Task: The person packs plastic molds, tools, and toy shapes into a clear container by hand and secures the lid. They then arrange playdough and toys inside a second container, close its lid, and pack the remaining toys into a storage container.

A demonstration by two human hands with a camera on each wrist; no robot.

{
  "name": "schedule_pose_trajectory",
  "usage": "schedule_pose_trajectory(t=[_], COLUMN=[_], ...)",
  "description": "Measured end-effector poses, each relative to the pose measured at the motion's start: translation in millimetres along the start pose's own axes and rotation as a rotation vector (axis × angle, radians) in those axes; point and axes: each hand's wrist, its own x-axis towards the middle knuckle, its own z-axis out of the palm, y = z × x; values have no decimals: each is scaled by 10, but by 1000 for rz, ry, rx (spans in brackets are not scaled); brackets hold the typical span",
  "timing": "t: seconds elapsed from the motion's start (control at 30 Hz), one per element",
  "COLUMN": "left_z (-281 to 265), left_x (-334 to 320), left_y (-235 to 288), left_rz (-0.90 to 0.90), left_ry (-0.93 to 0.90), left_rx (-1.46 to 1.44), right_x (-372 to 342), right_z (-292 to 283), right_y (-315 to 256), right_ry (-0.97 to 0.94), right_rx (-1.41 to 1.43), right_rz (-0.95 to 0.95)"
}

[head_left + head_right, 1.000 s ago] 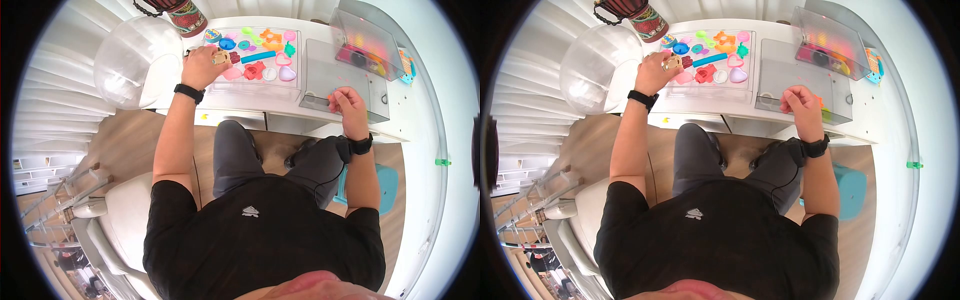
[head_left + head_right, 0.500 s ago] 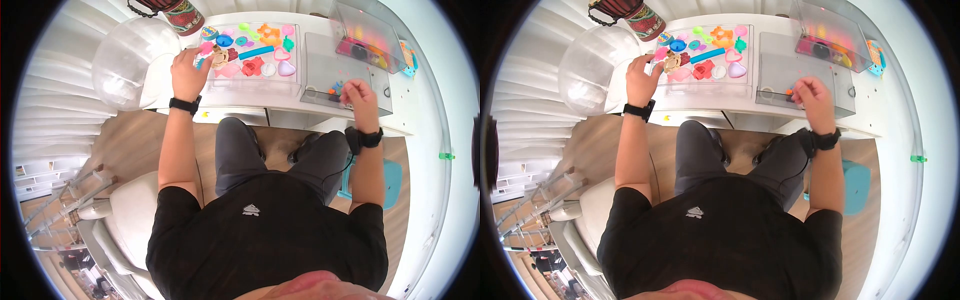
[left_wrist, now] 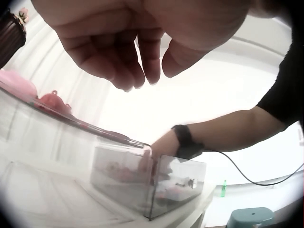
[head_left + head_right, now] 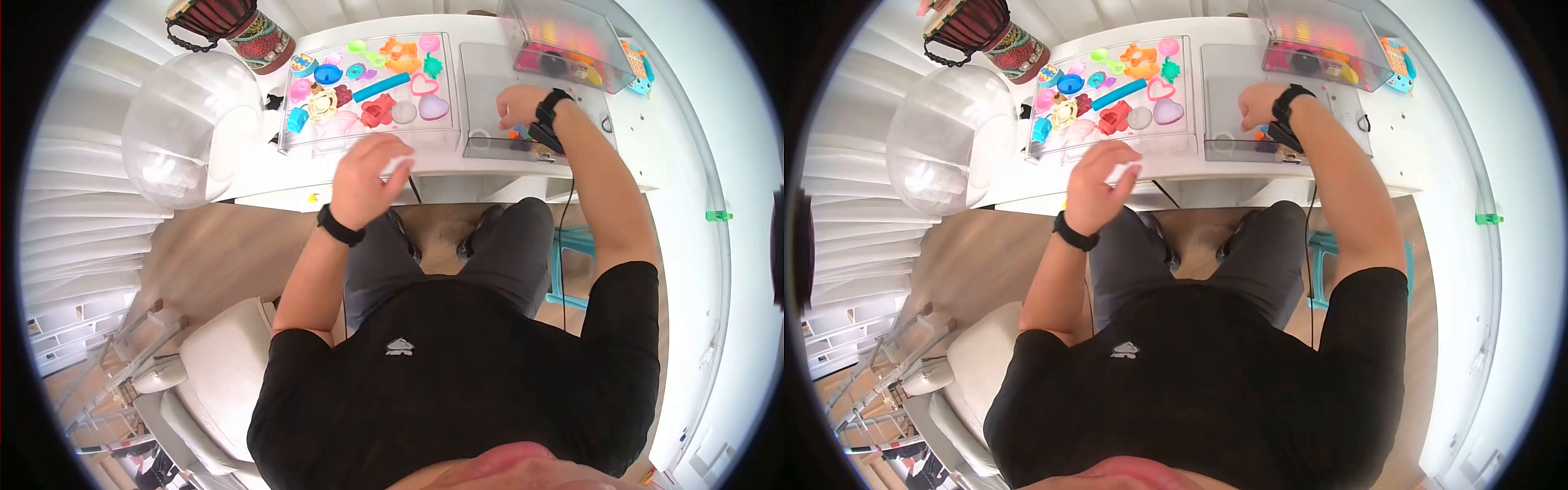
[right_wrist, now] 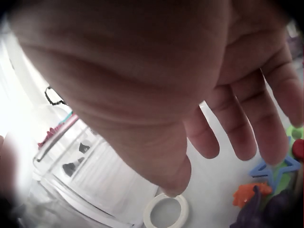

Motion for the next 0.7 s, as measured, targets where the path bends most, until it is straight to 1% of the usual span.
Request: schedule_pose_trajectory(t=[0.07,0.1,0.17,0.2,0.23,0.3,0.33,0.37,0.47,0.53,0.7], left_z=[74,105,158,173,185,211,225,238,262,268,292], left_x=[-32,-52,-89,-97,-110,-145,-153,-162,-180,-180,-180], left_y=[90,110,135,154,160,154,153,155,143,133,115], left_rz=[-16,-16,16,21,21,6,5,4,-2,-6,-10], left_ry=[-99,-99,-169,-176,-176,-190,-187,-168,-146,-145,-157], left_rx=[-130,-128,-165,-169,-167,-193,-190,-190,-190,-192,-190], right_x=[226,289,409,487,518,527,515,530,607,665,854], right_z=[52,68,95,88,95,128,80,81,129,166,305], right_y=[-18,-64,-153,-206,-234,-340,-419,-467,-522,-507,-361], right_ry=[-115,-114,-182,-245,-244,-231,-278,-279,-309,-332,-320], right_rx=[-84,-84,-139,-183,-183,-145,-143,-146,-236,-270,-280], right_rz=[-17,-19,11,-15,-16,50,94,91,130,153,158])
